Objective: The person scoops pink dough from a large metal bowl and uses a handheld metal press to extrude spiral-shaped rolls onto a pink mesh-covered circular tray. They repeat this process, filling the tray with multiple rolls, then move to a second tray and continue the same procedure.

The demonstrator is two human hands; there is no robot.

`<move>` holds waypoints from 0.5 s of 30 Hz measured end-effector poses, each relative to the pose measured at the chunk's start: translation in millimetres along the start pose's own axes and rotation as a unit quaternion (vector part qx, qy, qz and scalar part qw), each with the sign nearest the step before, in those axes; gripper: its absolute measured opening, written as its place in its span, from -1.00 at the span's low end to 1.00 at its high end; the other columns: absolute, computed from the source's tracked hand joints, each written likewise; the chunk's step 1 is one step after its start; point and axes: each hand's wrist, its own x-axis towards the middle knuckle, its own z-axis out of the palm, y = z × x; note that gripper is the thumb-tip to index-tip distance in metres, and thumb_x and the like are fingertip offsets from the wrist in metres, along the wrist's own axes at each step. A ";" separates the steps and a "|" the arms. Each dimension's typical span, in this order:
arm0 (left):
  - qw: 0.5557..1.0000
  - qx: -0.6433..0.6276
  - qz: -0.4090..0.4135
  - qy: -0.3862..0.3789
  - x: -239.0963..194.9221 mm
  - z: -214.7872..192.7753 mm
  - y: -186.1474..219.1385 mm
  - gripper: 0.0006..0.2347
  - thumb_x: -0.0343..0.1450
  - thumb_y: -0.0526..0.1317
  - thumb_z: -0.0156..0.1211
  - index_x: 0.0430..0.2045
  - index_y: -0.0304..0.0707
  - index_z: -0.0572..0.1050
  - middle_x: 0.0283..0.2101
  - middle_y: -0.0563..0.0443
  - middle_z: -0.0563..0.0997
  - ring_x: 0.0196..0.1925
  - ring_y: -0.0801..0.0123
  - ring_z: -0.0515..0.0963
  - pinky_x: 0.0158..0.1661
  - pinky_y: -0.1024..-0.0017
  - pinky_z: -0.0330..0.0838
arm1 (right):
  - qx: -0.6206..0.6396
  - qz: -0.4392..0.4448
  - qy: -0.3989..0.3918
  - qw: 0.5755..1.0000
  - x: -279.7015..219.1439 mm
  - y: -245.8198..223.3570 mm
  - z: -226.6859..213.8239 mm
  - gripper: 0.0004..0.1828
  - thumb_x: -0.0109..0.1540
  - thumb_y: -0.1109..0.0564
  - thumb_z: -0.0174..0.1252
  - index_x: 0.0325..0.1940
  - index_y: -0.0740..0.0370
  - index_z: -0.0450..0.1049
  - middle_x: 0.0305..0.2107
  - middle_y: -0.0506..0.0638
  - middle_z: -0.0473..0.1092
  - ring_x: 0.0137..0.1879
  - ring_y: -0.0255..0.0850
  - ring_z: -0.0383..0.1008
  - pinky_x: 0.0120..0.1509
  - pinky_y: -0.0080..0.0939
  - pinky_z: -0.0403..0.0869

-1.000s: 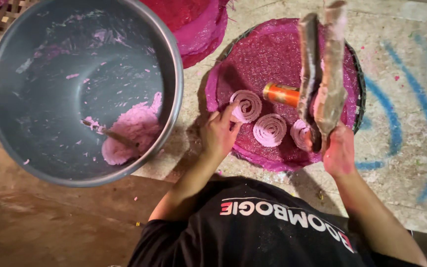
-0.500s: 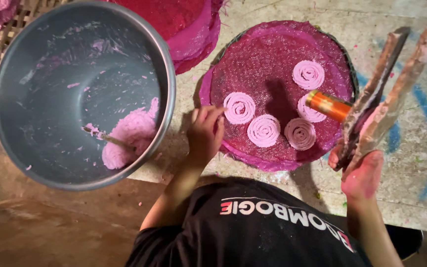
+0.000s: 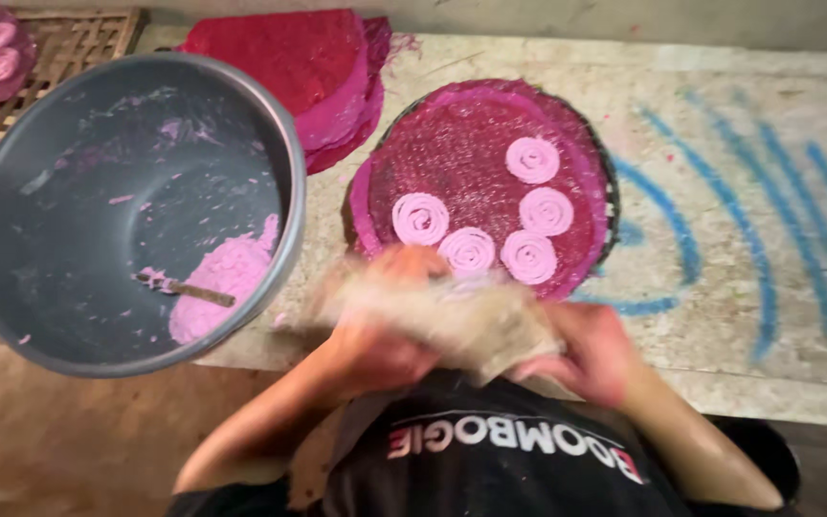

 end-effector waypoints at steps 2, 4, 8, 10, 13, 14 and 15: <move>0.957 -0.176 -0.088 -0.214 -10.2 -9.0 10.5 -0.69 0.23 -0.12 0.44 -0.22 -0.15 0.55 -0.28 -0.03 0.67 -0.19 0.16 0.68 -0.20 0.31 0.52 | -0.079 -0.081 -0.050 0.992 6.7 -40.0 -16.4 -0.36 0.00 -0.33 0.38 -0.19 0.26 0.50 -0.46 0.11 0.44 -0.30 0.08 0.50 -0.24 0.00 0.44; 0.910 -0.248 -0.073 -0.324 -20.8 -14.3 17.6 -0.72 0.23 -0.10 0.43 -0.26 -0.12 0.59 -0.32 0.03 0.69 -0.29 0.20 0.70 -0.26 0.36 0.54 | -0.097 -0.211 -0.040 0.972 23.7 -76.2 -32.7 -0.34 0.11 -0.35 0.29 -0.11 0.30 0.46 -0.35 0.07 0.46 -0.22 0.03 0.53 -0.19 -0.04 0.46; 0.895 -0.199 0.058 -0.396 -32.4 -28.6 27.3 -0.72 0.17 -0.10 0.42 -0.32 -0.14 0.58 -0.40 -0.04 0.65 -0.37 0.12 0.68 -0.33 0.28 0.52 | -0.140 -0.403 -0.097 0.899 81.9 -114.0 -62.1 -0.31 0.12 -0.38 0.27 -0.17 0.35 0.44 -0.41 0.09 0.38 -0.33 0.03 0.44 -0.31 -0.02 0.37; 0.900 -0.189 0.128 -0.370 -31.6 -46.7 30.6 -0.67 0.16 -0.09 0.41 -0.27 -0.16 0.55 -0.42 -0.08 0.63 -0.39 0.05 0.66 -0.36 0.24 0.50 | -0.154 -0.477 -0.132 0.855 102.2 -121.0 -66.2 -0.34 0.17 -0.41 0.25 -0.25 0.30 0.42 -0.47 0.08 0.33 -0.39 0.02 0.38 -0.37 -0.03 0.31; 0.922 -0.160 0.138 -0.326 -42.5 -91.7 38.6 -0.69 0.31 -0.05 0.31 -0.14 -0.12 0.51 -0.42 -0.09 0.61 -0.38 0.03 0.66 -0.38 0.18 0.49 | 0.068 -0.242 -0.344 0.905 97.3 -133.5 -49.1 -0.36 0.25 -0.42 0.13 -0.31 0.26 0.36 -0.45 0.08 0.32 -0.23 0.13 0.45 -0.25 0.00 0.35; 0.920 -0.078 0.086 -0.375 -56.1 -103.3 44.9 -0.74 0.38 -0.05 0.25 -0.14 -0.09 0.51 -0.47 -0.08 0.61 -0.41 0.05 0.66 -0.40 0.15 0.48 | 0.116 -0.212 -0.371 0.897 91.1 -137.4 -36.4 -0.38 0.32 -0.39 0.10 -0.32 0.26 0.35 -0.46 0.07 0.31 -0.24 0.11 0.45 -0.23 0.00 0.34; 0.906 0.005 0.033 -0.422 -67.4 -113.6 46.1 -0.80 0.44 -0.04 0.19 -0.15 -0.05 0.51 -0.51 -0.07 0.60 -0.44 0.07 0.66 -0.43 0.12 0.47 | 0.163 -0.181 -0.396 0.885 85.9 -139.6 -23.7 -0.39 0.40 -0.36 0.07 -0.32 0.26 0.33 -0.46 0.07 0.29 -0.25 0.09 0.45 -0.22 0.00 0.33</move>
